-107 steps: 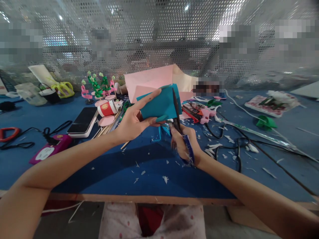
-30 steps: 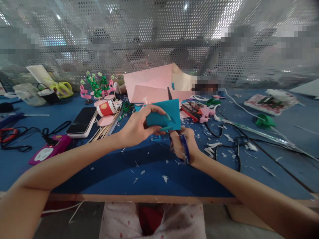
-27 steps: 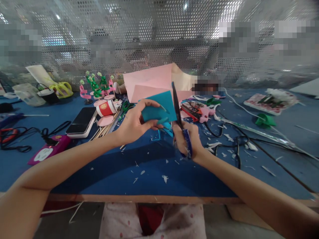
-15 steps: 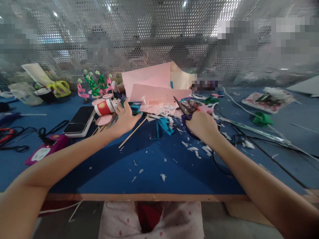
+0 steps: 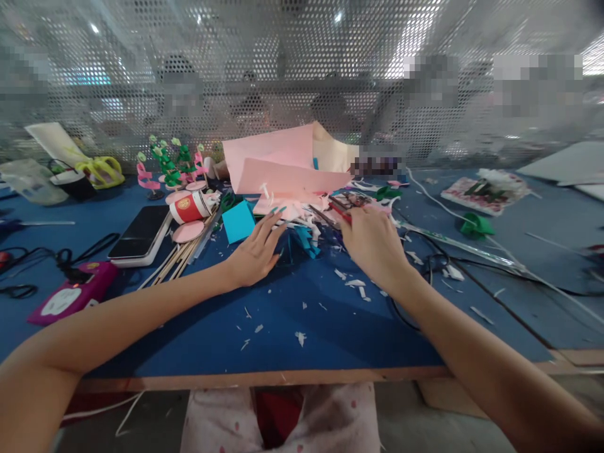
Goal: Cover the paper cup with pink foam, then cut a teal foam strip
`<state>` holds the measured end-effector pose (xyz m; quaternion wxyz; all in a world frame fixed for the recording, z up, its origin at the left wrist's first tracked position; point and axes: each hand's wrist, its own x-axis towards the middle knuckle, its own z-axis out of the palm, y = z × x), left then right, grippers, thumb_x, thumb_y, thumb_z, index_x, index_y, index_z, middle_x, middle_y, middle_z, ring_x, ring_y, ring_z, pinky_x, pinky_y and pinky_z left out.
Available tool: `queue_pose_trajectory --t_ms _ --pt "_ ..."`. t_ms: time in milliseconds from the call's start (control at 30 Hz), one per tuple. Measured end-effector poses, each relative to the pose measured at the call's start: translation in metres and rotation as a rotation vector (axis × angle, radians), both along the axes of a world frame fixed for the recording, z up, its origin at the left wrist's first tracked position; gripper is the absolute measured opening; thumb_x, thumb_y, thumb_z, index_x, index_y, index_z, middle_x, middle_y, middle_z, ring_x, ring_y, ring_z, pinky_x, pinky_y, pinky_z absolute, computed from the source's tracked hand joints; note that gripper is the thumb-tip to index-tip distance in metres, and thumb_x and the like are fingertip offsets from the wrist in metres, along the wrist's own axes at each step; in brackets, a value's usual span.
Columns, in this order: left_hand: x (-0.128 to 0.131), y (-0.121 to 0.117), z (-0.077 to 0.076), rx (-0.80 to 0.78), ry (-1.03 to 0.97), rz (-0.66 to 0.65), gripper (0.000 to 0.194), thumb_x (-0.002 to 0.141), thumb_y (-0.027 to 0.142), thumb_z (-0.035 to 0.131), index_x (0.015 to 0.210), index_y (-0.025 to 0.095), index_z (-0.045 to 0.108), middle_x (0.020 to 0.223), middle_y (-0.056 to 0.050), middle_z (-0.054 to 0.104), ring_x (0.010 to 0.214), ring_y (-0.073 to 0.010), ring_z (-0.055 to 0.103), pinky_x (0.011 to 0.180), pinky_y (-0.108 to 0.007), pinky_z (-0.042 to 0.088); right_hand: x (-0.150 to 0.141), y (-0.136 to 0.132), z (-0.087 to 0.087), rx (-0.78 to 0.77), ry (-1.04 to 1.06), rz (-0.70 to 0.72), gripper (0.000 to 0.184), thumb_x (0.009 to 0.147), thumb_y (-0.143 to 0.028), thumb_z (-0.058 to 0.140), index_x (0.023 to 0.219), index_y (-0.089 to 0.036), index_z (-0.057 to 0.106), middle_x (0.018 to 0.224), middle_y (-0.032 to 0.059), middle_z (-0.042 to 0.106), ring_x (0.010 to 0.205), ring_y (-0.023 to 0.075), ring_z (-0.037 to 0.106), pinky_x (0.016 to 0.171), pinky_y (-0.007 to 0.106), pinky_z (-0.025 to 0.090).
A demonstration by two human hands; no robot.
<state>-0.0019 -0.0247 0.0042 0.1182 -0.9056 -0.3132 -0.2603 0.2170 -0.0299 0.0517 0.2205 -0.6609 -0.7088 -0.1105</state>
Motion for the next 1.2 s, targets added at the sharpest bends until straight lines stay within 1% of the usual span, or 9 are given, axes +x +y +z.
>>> queue_pose_trajectory --t_ms 100,233,367,500,567,767,867,967,1200 --pt "-0.001 0.002 -0.001 -0.070 0.043 -0.089 0.049 0.085 0.014 0.039 0.131 0.005 0.024 0.133 -0.025 0.036 0.131 -0.0305 0.030 0.104 -0.048 0.035 -0.008 0.003 -0.011 0.177 0.117 0.217 0.031 0.084 -0.040 0.045 0.098 -0.014 0.054 0.100 0.0164 0.056 0.101 0.0310 0.050 0.085 0.046 0.041" --pt "-0.003 0.003 -0.001 -0.134 0.079 -0.158 0.042 0.086 0.016 0.037 0.127 0.006 0.030 0.132 -0.024 0.040 0.129 -0.0282 0.034 0.104 -0.046 0.037 -0.015 0.010 -0.032 0.049 0.187 0.401 0.039 0.078 -0.045 0.053 0.102 -0.015 0.048 0.100 0.0160 0.054 0.101 0.0297 0.050 0.086 0.046 0.042" --pt "-0.003 0.003 -0.002 -0.201 0.034 -0.116 0.045 0.085 0.016 0.039 0.127 0.005 0.028 0.130 -0.024 0.043 0.129 -0.0283 0.035 0.103 -0.046 0.038 -0.017 0.013 -0.039 -0.023 0.197 0.440 0.041 0.069 -0.034 0.062 0.102 -0.013 0.049 0.101 0.0161 0.056 0.101 0.0305 0.051 0.086 0.045 0.042" --pt "-0.002 0.003 -0.004 -0.216 0.006 -0.101 0.048 0.084 0.015 0.039 0.129 0.005 0.024 0.130 -0.025 0.042 0.129 -0.0295 0.035 0.103 -0.046 0.038 -0.019 0.013 -0.037 -0.041 0.215 0.517 0.016 0.073 -0.015 0.053 0.088 -0.016 0.056 0.083 0.0087 0.062 0.082 0.0233 0.057 0.077 0.040 0.046" --pt "-0.002 0.003 -0.005 -0.211 -0.006 -0.100 0.050 0.085 0.015 0.037 0.130 0.004 0.022 0.132 -0.027 0.039 0.130 -0.0301 0.033 0.104 -0.047 0.036 -0.021 0.013 -0.035 -0.024 0.249 0.571 0.015 0.076 -0.012 0.048 0.085 -0.017 0.058 0.080 0.0074 0.063 0.079 0.0206 0.058 0.075 0.038 0.046" --pt "-0.003 0.003 -0.003 -0.317 -0.002 -0.136 0.058 0.086 0.018 0.037 0.136 0.004 0.012 0.135 -0.028 0.037 0.129 -0.0303 0.035 0.101 -0.046 0.039 -0.023 0.005 -0.030 -0.021 0.376 0.624 0.017 0.080 -0.023 0.046 0.094 -0.018 0.055 0.083 0.0074 0.061 0.077 0.0191 0.059 0.073 0.036 0.048" --pt "-0.004 0.003 0.000 -0.388 0.013 -0.169 0.064 0.086 0.019 0.040 0.138 0.007 0.004 0.130 -0.024 0.045 0.123 -0.0280 0.043 0.098 -0.045 0.041 -0.023 -0.002 -0.030 -0.070 0.260 0.612 0.042 0.073 -0.033 0.055 0.108 -0.013 0.046 0.096 0.0139 0.057 0.095 0.0271 0.055 0.083 0.043 0.046" --pt "-0.004 0.004 0.000 -0.351 0.010 -0.170 0.066 0.086 0.019 0.043 0.138 0.008 0.004 0.127 -0.022 0.048 0.123 -0.0279 0.043 0.099 -0.045 0.040 -0.021 -0.006 -0.032 -0.138 0.131 0.601 0.059 0.066 -0.031 0.059 0.118 -0.011 0.038 0.110 0.0182 0.048 0.104 0.0312 0.051 0.088 0.048 0.043" --pt "-0.006 0.005 -0.004 -0.060 0.015 -0.132 0.055 0.086 0.030 0.047 0.130 0.005 0.025 0.117 -0.021 0.049 0.110 -0.0284 0.046 0.093 -0.047 0.043 -0.022 -0.004 -0.030 -0.180 0.324 0.788 0.036 0.071 -0.017 0.048 0.108 -0.020 0.047 0.097 0.0084 0.058 0.083 0.0194 0.057 0.076 0.039 0.048"
